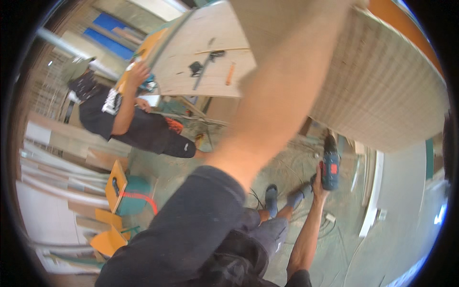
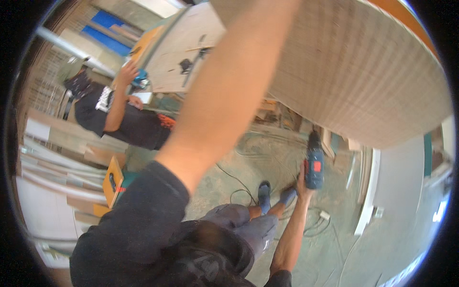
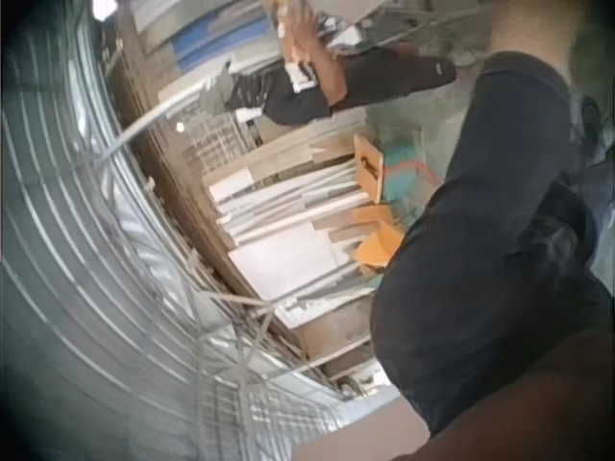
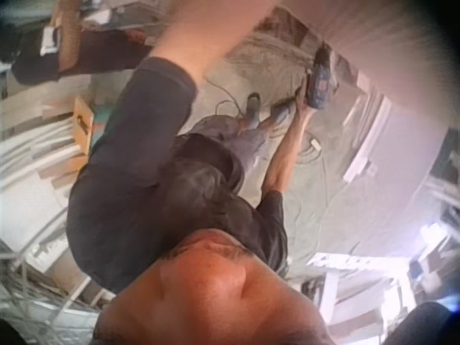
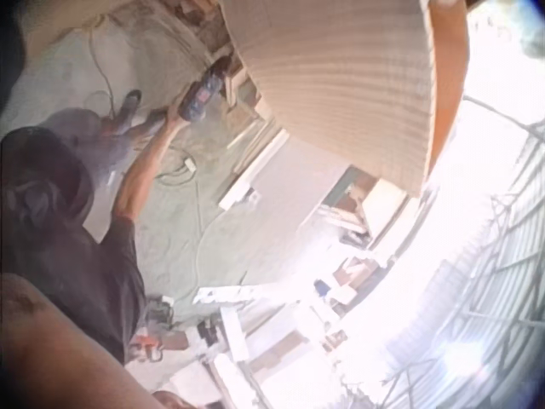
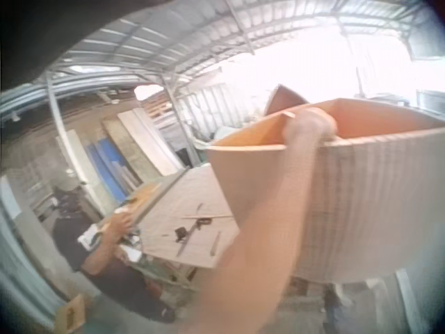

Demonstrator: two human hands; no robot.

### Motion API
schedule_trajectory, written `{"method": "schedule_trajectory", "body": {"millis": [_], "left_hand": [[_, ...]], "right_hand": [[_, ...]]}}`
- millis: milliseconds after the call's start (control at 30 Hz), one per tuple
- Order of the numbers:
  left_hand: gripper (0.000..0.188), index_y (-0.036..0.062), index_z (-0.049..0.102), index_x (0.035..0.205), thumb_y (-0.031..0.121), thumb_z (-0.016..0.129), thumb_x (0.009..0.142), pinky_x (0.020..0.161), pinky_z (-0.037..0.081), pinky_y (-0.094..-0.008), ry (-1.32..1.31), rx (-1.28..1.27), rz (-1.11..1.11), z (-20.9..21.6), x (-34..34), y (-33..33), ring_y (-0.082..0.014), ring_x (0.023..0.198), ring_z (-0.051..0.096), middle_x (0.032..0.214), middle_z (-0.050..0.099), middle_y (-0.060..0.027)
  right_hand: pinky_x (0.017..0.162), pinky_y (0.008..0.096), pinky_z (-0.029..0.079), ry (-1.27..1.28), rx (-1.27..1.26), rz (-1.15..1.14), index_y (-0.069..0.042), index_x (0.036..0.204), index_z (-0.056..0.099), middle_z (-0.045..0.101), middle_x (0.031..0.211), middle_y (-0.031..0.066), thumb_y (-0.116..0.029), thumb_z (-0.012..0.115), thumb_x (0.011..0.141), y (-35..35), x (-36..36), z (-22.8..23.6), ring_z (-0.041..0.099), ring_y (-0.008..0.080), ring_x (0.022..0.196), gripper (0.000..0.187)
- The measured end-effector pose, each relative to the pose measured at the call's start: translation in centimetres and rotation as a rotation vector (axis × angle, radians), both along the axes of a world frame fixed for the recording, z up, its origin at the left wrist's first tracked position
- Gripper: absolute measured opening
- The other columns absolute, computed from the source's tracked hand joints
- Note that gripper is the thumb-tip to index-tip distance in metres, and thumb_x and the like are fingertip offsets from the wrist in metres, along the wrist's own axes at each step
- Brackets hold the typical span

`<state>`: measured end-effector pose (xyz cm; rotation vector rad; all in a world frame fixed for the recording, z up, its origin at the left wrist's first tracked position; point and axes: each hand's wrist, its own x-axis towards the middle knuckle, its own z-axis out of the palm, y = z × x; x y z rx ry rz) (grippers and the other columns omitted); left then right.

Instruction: The person uses a power drill to drive screws into a curved wooden slatted panel, attaching it to an orange internal frame. The person handles a screw and the wooden furniture component by hand while operating the drill.

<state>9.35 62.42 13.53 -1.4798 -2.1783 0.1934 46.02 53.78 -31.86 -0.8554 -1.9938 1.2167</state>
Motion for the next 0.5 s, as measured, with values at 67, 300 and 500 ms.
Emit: {"method": "schedule_trajectory", "body": {"millis": [67,300,500], "left_hand": [[0.035,0.0016,0.078,0.106,0.023,0.059,0.086,0.093,0.054,-0.0459,-0.012,0.001,-0.03,-0.4,-0.1,0.6,-0.0357,0.108,0.07,0.115,0.073,-0.0226],[0.036,0.0021,0.078,0.107,0.024,0.059,0.086,0.093,0.054,-0.0456,-0.082,0.01,-0.012,-1.2,-1.4,-0.7,-0.0352,0.108,0.07,0.115,0.073,-0.0222],[0.036,0.0026,0.078,0.107,0.025,0.06,0.086,0.093,0.054,-0.0452,-0.099,0.021,-0.036,-1.7,-0.1,-0.2,-0.0348,0.109,0.07,0.116,0.073,-0.0219]], "right_hand": [[0.086,0.0383,0.054,-0.045,0.075,-0.071,-0.005,0.105,0.076,0.076,0.095,0.0087,-0.021,0.076,0.094,0.9,0.1,-0.2,0.072,0.0225,0.09,0.02],[0.072,0.0332,0.054,0.138,0.099,-0.053,-0.003,0.093,0.072,0.072,0.081,0.0087,-0.012,0.079,0.086,1.0,-1.5,1.2,0.068,0.019,0.071,0.013],[0.072,0.0331,0.054,0.226,-0.002,-0.045,0.0,0.098,0.069,0.071,0.083,0.0102,-0.005,0.078,0.083,0.7,-1.8,0.5,0.067,0.0215,0.072,0.017]]}}
